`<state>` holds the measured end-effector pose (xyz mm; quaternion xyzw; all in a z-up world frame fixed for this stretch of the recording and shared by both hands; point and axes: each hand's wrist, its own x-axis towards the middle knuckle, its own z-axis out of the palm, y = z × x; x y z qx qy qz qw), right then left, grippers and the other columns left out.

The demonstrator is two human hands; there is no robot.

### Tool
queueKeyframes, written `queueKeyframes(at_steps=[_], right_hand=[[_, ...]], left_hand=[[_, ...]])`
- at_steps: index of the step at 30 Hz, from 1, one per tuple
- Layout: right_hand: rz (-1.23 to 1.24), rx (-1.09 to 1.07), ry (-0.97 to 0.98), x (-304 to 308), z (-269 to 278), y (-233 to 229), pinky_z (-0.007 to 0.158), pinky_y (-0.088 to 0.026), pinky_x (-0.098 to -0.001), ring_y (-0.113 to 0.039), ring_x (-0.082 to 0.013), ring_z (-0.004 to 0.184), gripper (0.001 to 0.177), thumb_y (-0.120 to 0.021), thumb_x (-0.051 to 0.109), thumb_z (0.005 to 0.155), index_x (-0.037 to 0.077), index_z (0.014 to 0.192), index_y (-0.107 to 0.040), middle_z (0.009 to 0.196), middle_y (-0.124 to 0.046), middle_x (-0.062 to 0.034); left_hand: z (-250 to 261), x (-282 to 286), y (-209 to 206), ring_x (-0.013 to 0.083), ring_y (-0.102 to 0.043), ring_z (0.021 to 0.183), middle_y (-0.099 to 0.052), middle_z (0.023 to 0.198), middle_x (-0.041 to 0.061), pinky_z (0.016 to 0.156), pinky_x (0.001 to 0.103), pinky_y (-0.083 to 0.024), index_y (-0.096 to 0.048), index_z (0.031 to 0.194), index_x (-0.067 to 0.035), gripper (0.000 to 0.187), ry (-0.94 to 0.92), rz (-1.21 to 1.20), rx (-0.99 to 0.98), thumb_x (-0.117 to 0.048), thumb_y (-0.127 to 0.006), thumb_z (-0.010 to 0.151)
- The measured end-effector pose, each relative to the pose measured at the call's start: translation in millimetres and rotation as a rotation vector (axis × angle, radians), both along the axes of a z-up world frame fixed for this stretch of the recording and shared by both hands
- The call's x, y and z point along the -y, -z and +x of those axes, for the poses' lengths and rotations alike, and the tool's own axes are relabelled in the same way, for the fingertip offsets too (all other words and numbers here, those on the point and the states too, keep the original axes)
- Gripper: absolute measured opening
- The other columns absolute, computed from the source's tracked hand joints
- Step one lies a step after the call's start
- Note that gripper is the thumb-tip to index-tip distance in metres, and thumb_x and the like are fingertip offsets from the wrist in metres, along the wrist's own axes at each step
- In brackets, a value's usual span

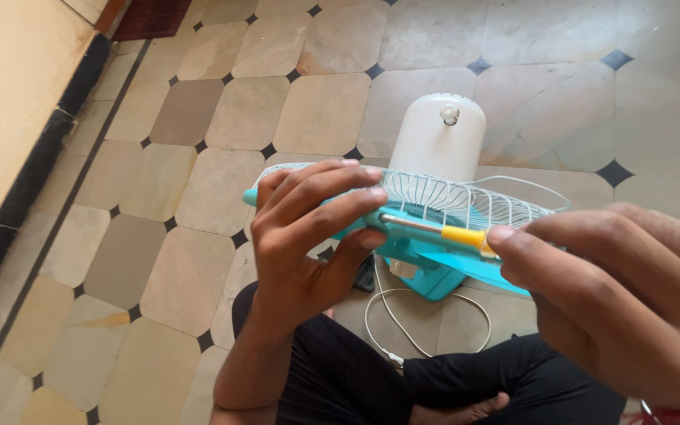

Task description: The person disassembles a teal table fan while sitting on the floor. They use a screwdriver to remove screws from the front grill, detach the fan blades, and then remove the rear grill and motor housing components.

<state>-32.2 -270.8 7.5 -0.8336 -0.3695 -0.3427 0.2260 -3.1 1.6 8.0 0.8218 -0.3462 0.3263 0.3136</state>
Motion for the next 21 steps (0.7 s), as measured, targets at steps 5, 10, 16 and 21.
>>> queueKeyframes(at_steps=[5,10,16,21], right_hand=[[0.052,0.022,0.112,-10.9,-2.8,0.3,0.063,-0.056,-0.0353,-0.073,-0.0234,0.080,0.028,-0.084,0.012,0.080,0.005,0.105,-0.072,0.098,-0.070,-0.0135],[0.025,0.035,0.136,-12.6,-5.9,-3.9,0.064,-0.055,-0.0333,-0.071,-0.0230,0.081,0.026,-0.083,0.002,0.085,0.004,0.109,-0.073,0.098,-0.069,-0.0134],[-0.031,0.107,0.276,-20.7,-15.3,1.5,0.075,-0.055,-0.0327,-0.068,-0.0232,0.089,0.028,-0.077,-0.006,0.098,0.007,0.123,-0.075,0.100,-0.070,-0.0104],[-0.099,0.168,0.396,-38.6,-26.3,1.7,0.083,-0.053,-0.0337,-0.065,-0.0239,0.097,0.010,-0.073,0.002,0.107,0.003,0.117,-0.071,0.105,-0.070,-0.0087]], left_hand=[[-1.0,-0.1,-2.3,0.0166,-0.073,0.106,-0.076,0.115,0.001,0.101,0.034,-0.042,-0.062,0.126,-0.010,0.042,-0.011,-0.105,-0.060,-0.032,-0.077,0.093],[1.6,-3.4,8.2,0.0139,-0.076,0.110,-0.078,0.114,-0.001,0.105,0.031,-0.044,-0.061,0.120,-0.014,0.036,0.032,-0.195,-0.019,-0.036,-0.081,0.099],[4.4,-9.6,16.9,0.0142,-0.077,0.106,-0.079,0.112,0.000,0.100,0.032,-0.047,-0.063,0.110,-0.014,0.032,0.080,-0.226,0.010,-0.036,-0.082,0.098],[2.4,-10.0,13.9,0.0140,-0.078,0.097,-0.079,0.109,0.000,0.095,0.034,-0.047,-0.064,0.114,-0.016,0.031,0.071,-0.219,0.034,-0.039,-0.079,0.099]])
